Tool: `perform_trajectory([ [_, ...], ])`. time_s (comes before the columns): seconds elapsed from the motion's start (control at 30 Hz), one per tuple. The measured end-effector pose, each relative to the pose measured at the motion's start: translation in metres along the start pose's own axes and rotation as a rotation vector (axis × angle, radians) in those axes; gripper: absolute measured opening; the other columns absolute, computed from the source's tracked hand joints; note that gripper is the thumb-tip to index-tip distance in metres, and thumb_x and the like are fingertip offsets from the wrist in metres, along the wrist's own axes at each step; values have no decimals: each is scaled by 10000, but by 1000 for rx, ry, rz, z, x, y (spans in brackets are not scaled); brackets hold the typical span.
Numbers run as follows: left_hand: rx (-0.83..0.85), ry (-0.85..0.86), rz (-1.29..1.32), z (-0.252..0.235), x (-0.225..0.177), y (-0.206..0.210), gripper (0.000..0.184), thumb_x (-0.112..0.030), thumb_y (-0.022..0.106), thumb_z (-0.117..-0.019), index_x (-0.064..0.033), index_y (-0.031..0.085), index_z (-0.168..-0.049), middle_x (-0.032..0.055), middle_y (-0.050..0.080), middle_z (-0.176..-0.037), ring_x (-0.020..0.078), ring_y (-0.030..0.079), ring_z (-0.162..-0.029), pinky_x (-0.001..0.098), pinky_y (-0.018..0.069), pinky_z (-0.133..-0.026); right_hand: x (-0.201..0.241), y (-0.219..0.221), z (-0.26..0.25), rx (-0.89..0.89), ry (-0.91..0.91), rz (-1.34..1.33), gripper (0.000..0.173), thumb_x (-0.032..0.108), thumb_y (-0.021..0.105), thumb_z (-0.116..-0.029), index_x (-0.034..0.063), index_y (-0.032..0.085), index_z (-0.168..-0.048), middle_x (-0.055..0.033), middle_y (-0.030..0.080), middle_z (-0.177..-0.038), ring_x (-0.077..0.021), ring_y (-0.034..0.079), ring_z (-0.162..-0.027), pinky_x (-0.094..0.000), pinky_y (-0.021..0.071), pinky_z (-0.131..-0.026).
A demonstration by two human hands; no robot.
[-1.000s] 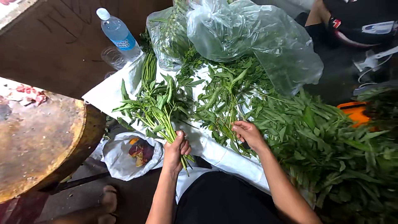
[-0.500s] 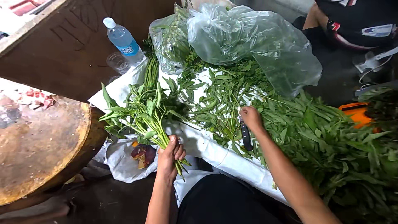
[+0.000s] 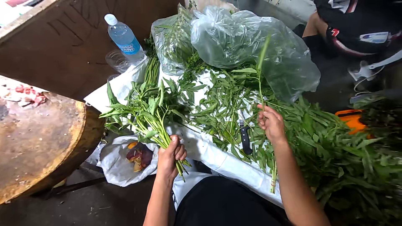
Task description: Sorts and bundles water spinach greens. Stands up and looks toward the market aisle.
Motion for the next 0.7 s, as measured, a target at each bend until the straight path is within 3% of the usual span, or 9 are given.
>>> perform_trajectory([
  [0.3,-5,-14,-23,2,2,1,186,-211,481,-1054,-83,589,-973,-54,425,-488,58,459,-377,222,466,-406,4,7,10,2,-44,-13,379,105,373,-1020,3,647,-1262,35,558,-713,-54,485,-536,-205,433,-496],
  [0.37,-9,-19,-21,2,3,-1,196,-214,479,-1057,-79,594,-974,-54,422,-486,61,457,-375,225,467,-406,8,25,13,70,-50,88,368,120,412,-1018,4,647,-1276,24,580,-739,-64,532,-579,-225,482,-544],
  [0.43,-11,-20,-25,1,5,-1,201,-216,475,-1060,-82,593,-968,-54,423,-487,60,459,-376,224,470,-408,13,57,15,239,-15,272,380,175,467,-1043,13,620,-1351,-66,682,-910,-136,654,-772,-315,573,-729],
  [0.53,0,-11,-26,1,5,2,203,-214,471,-1060,-79,594,-974,-52,419,-491,57,454,-376,222,468,-405,-7,74,-11,319,58,591,388,255,516,-1080,73,599,-1412,-146,688,-1260,-252,683,-1110,-454,545,-984],
  [0.63,6,7,-34,5,1,3,192,-219,485,-1056,-91,594,-964,-54,423,-493,59,461,-380,223,470,-408,-46,52,-45,245,102,1006,327,215,626,-1006,46,681,-1280,-221,632,-1291,-394,610,-1199,-603,480,-1026],
  [0.7,0,18,-38,9,-1,0,187,-223,498,-1051,-95,599,-959,-57,426,-490,58,463,-380,223,473,-410,-70,42,-48,278,206,1158,316,198,645,-978,47,687,-1252,-232,617,-1309,-414,599,-1212,-619,475,-1013],
])
Point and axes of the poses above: each hand's wrist, its own z-axis away from the middle knuckle, its own y-axis out of the palm, x = y × z, the point moved 10 cm from there along -z, towards the middle knuckle
